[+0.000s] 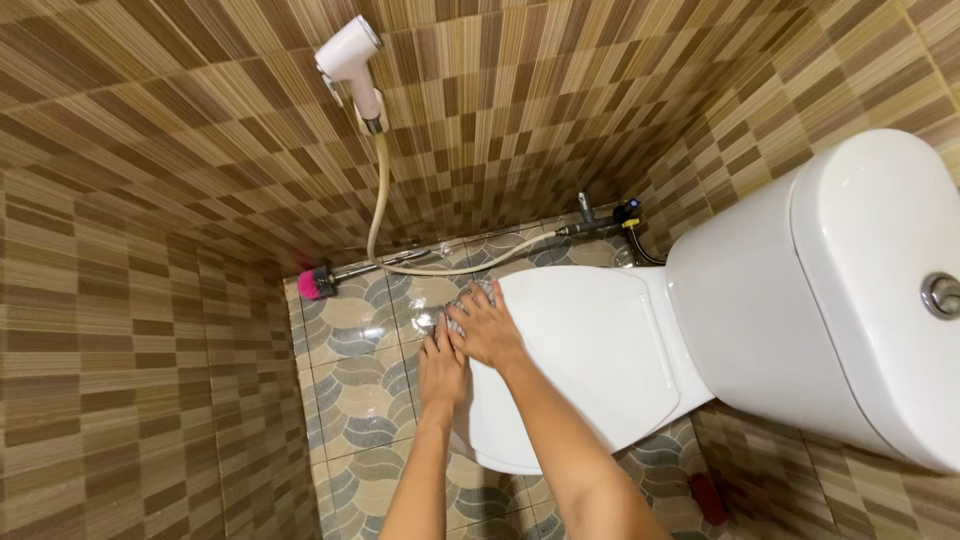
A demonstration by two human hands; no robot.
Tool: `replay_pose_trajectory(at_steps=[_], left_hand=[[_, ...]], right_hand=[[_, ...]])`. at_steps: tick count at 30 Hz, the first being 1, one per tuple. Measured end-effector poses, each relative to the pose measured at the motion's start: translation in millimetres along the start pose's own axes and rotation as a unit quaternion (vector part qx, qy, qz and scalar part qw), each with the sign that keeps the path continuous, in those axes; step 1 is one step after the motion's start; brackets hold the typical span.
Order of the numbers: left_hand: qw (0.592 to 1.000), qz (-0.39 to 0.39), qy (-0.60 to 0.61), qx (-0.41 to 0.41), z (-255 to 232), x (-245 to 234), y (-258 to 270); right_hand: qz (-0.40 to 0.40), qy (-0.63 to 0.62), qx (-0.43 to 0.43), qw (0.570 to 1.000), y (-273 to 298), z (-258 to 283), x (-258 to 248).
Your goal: The person cleans a white toilet in a tiled bathroom using a checkered cloth and a handheld bidet sprayer. They wipe the toilet seat, lid, and tank, periodically rinsing the cloth with the sprayer to remove dirt.
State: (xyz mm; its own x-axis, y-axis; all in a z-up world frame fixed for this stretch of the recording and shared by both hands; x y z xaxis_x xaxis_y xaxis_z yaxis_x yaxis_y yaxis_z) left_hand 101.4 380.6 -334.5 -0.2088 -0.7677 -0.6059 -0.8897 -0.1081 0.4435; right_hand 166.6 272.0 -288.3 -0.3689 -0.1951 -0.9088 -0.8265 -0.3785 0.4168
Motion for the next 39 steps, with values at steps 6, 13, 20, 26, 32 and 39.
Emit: replay_pose_trajectory(at_steps=[6, 13, 20, 26, 32, 39], left_hand=[[0.993, -0.062, -0.093, 0.047, -34, 28, -41], [0.972, -0.072, -0.156, 0.163, -112, 77, -65], [0.955, -0.019, -0.198, 0.221, -201, 142, -52], [0.944, 0.003, -0.222, 0.246, -220, 175, -35], [0.956, 0.055, -0.193, 0.214, -193, 143, -35], [0.983, 0.007, -0.148, 0.104, -95, 55, -26]], right_hand=[[-0.072, -0.049, 0.013, 0.996, -15, -55, 3], [-0.107, -0.063, 0.082, 0.989, 12, -149, 6], [-0.133, -0.118, 0.169, 0.969, 52, -251, 48], [-0.184, -0.127, 0.199, 0.954, 69, -278, 107], [-0.064, -0.069, 0.226, 0.970, 57, -240, 77], [-0.016, -0.020, 0.112, 0.993, 21, -114, 10]])
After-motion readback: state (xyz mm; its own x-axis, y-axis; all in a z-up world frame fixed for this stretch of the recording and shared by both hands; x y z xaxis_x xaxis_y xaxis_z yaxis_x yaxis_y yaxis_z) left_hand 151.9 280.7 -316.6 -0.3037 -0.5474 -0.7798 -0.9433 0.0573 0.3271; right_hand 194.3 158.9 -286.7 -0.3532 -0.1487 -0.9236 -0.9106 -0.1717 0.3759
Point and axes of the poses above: each hand's wrist, its own y-axis away from the middle knuckle, its own x-axis out of the palm, z = x × y, the point moved 1 cm from there along -y, towards the middle knuckle, and after that the axes turned 8 degrees about y, right-handed, at the moved point
